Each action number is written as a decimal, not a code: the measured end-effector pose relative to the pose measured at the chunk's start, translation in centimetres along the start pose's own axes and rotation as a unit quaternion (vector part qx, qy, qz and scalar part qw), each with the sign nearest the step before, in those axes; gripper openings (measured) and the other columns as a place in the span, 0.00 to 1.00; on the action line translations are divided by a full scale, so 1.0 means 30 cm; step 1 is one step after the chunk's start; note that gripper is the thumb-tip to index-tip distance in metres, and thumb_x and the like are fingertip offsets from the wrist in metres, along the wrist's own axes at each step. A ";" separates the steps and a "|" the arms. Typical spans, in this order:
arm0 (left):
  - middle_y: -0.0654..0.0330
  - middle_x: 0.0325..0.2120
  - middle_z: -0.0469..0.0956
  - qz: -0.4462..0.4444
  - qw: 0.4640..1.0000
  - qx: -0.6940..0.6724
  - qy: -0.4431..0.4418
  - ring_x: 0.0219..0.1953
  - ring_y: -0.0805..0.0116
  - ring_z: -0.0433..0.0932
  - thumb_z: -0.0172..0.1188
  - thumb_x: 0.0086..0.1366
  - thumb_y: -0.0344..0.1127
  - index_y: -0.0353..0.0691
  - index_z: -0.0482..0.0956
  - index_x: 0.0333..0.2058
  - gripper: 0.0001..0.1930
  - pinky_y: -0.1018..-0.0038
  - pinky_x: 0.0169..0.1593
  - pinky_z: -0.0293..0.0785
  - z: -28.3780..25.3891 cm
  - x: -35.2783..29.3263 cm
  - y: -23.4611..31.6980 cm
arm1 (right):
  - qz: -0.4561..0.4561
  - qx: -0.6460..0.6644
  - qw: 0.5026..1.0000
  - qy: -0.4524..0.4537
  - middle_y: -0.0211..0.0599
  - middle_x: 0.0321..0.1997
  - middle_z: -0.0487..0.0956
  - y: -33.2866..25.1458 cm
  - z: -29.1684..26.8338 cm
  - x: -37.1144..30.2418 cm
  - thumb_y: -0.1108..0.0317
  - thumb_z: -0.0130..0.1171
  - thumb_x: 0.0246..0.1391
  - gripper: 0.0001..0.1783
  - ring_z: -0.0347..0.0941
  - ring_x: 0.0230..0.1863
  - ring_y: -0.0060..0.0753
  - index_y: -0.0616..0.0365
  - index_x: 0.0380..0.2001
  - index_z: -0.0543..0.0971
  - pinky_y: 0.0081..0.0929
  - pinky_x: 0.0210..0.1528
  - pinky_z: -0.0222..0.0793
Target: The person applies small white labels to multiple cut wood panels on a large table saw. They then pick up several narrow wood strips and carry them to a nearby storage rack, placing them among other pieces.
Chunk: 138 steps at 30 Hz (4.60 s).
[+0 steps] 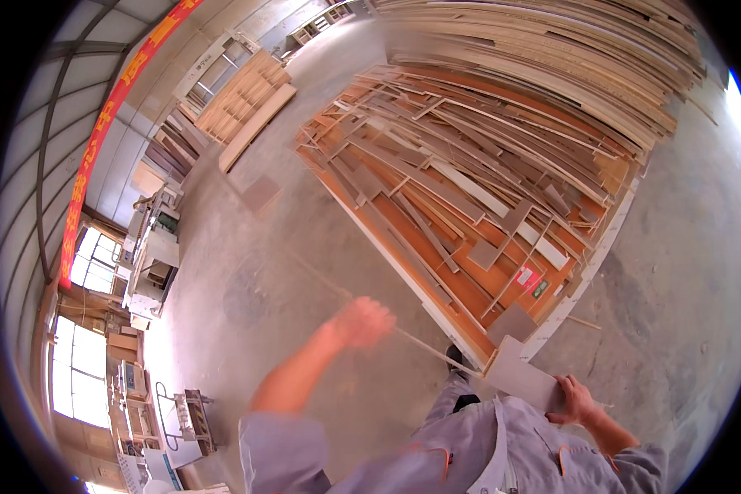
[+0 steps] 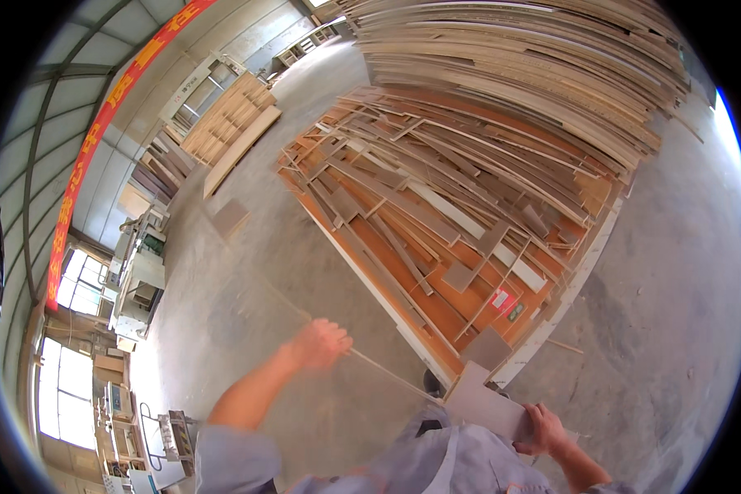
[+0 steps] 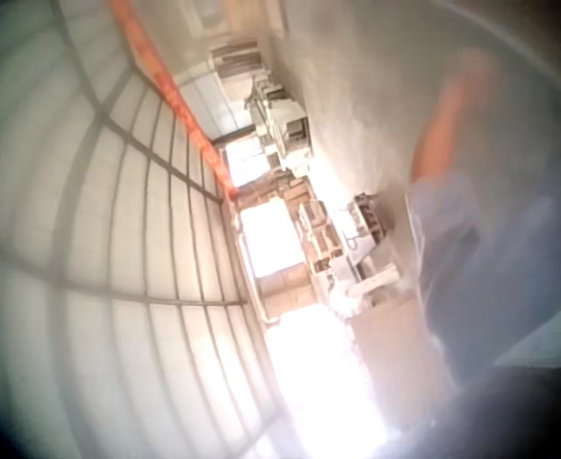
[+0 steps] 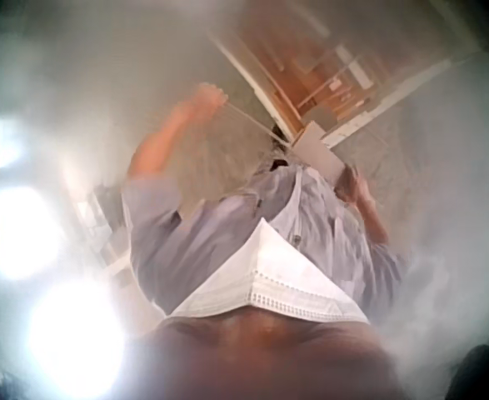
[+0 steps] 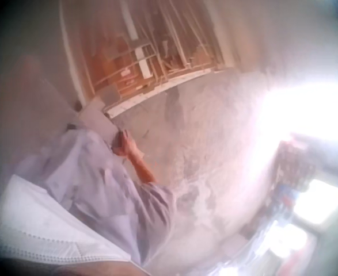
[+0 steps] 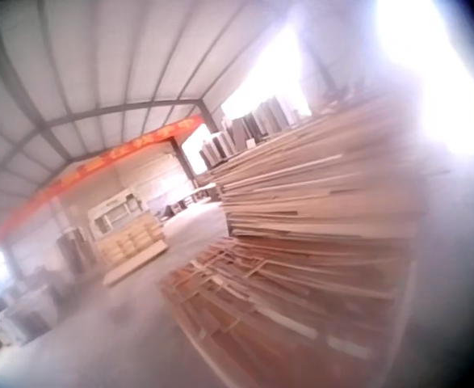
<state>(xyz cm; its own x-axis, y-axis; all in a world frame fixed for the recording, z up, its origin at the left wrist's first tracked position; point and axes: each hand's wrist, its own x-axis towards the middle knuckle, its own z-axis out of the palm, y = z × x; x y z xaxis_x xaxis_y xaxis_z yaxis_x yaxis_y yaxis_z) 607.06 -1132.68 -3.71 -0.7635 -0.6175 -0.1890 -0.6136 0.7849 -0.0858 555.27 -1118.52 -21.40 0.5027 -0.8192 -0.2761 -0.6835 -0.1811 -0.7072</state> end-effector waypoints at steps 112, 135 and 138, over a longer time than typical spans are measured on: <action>0.61 0.43 0.76 -0.131 0.740 -0.589 -0.297 0.42 0.68 0.72 0.53 0.65 0.46 0.42 0.75 0.46 0.17 0.65 0.45 0.69 1.354 0.178 -0.020 | 0.581 0.183 0.787 0.101 0.55 0.53 0.72 -0.214 0.980 0.151 0.49 0.58 0.44 0.32 0.68 0.55 0.55 0.56 0.50 0.74 0.44 0.54 0.68; 0.58 0.49 0.72 0.074 0.701 -0.522 -0.481 0.53 0.57 0.66 0.49 0.64 0.57 0.49 0.69 0.54 0.25 0.49 0.52 0.62 0.720 0.810 1.969 | 0.630 0.427 0.357 0.542 0.43 0.30 0.80 0.075 1.542 -1.507 0.47 0.64 0.41 0.26 0.77 0.31 0.39 0.60 0.35 0.80 0.35 0.35 0.71; 0.58 0.50 0.72 0.068 0.674 -0.528 -0.512 0.54 0.56 0.66 0.48 0.64 0.58 0.50 0.68 0.55 0.26 0.47 0.53 0.61 0.703 0.949 2.245 | 0.647 0.418 0.373 0.518 0.41 0.27 0.79 0.195 1.633 -1.624 0.47 0.63 0.41 0.24 0.76 0.30 0.37 0.60 0.29 0.80 0.34 0.34 0.72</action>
<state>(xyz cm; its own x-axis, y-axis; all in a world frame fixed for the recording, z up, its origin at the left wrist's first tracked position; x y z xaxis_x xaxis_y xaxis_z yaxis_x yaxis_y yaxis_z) 548.24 -1096.34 -35.48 -0.6193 0.2401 -0.7476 -0.7663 0.0225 0.6420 552.70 -1053.02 -43.96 -0.7313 0.2230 -0.6446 0.6209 0.6089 -0.4937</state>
